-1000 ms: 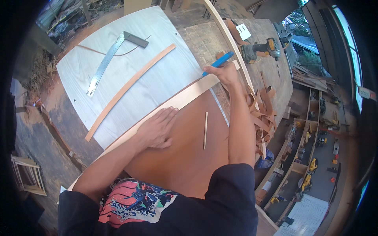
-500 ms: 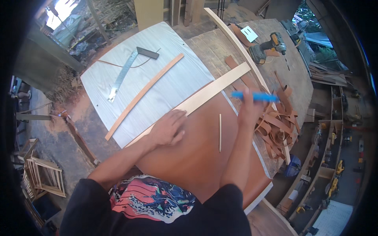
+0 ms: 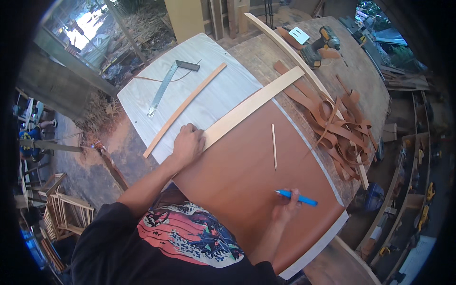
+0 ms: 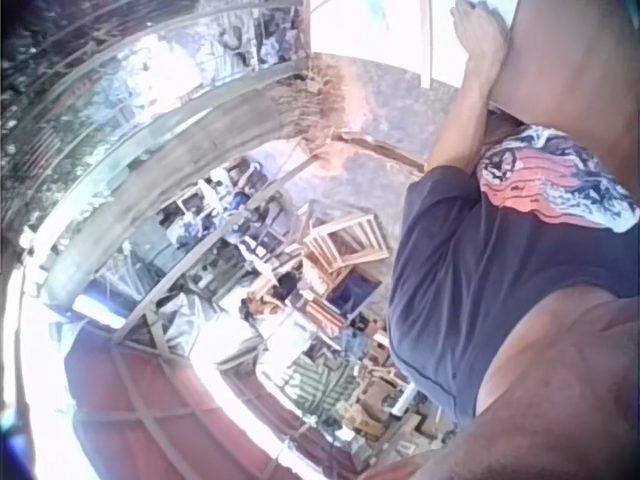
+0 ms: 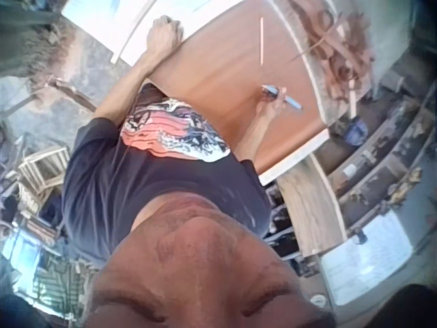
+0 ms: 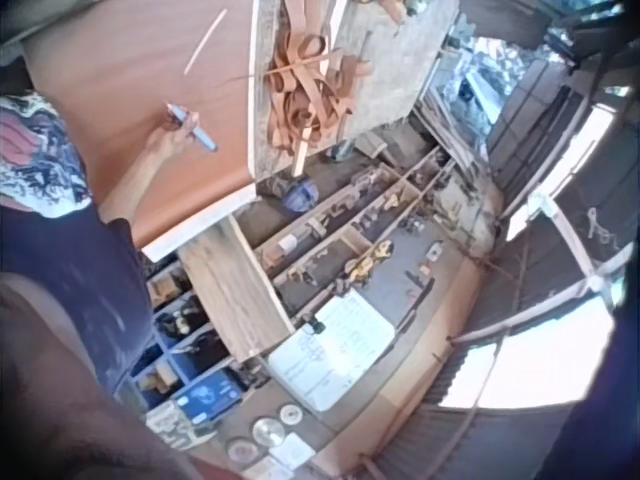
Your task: Cutting strips and pieces of wood-grain laminate or veneer using a utility knife and a straight edge on a workbench.
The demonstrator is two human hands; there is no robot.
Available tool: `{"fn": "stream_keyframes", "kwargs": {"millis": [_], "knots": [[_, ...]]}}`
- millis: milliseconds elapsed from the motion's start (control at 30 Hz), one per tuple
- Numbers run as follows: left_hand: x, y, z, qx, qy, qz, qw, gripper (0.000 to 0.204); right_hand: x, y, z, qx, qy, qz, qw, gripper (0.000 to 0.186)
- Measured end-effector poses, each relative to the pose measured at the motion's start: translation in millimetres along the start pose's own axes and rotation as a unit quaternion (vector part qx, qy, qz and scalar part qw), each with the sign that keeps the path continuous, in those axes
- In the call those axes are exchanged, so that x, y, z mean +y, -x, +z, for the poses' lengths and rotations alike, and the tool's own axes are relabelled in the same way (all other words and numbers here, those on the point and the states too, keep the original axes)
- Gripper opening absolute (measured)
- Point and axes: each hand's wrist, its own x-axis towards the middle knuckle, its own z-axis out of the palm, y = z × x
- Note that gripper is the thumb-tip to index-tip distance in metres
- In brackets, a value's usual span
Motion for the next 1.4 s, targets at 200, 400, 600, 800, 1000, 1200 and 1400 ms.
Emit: {"fn": "stream_keyframes", "kwargs": {"millis": [200, 400, 600, 800, 1000, 1200, 1400], "knots": [[0, -18, 0, -0.072, 0.027, -0.068, 0.995, 0.028, 9, 20, 34, -0.016, -0.005, -0.038, 0.999, 0.021], [-9, -33, -13, -0.159, 0.052, -0.098, 0.981, 0.031, 15, 58, 53, 0.035, 0.025, -0.046, 0.998, 0.024], [-19, -49, -18, -0.227, 0.057, -0.097, 0.967, 0.027, 19, 102, 63, 0.061, 0.03, -0.058, 0.996, 0.024], [-72, -24, -22, -0.173, 0.081, 0.028, 0.981, 0.029, 2, 127, 39, 0.151, 0.064, -0.079, 0.983, 0.026], [-94, 23, -57, -0.142, 0.137, 0.078, 0.977, 0.028, -22, 148, -10, 0.172, 0.101, 0.0, 0.98, 0.012], [-95, 15, -36, -0.126, 0.12, 0.094, 0.98, 0.026, -10, 157, 7, 0.077, 0.235, 0.03, 0.968, 0.017], [-90, 11, -46, -0.156, 0.113, 0.064, 0.979, 0.024, -12, 162, 27, 0.073, 0.254, -0.012, 0.964, 0.015]]}}
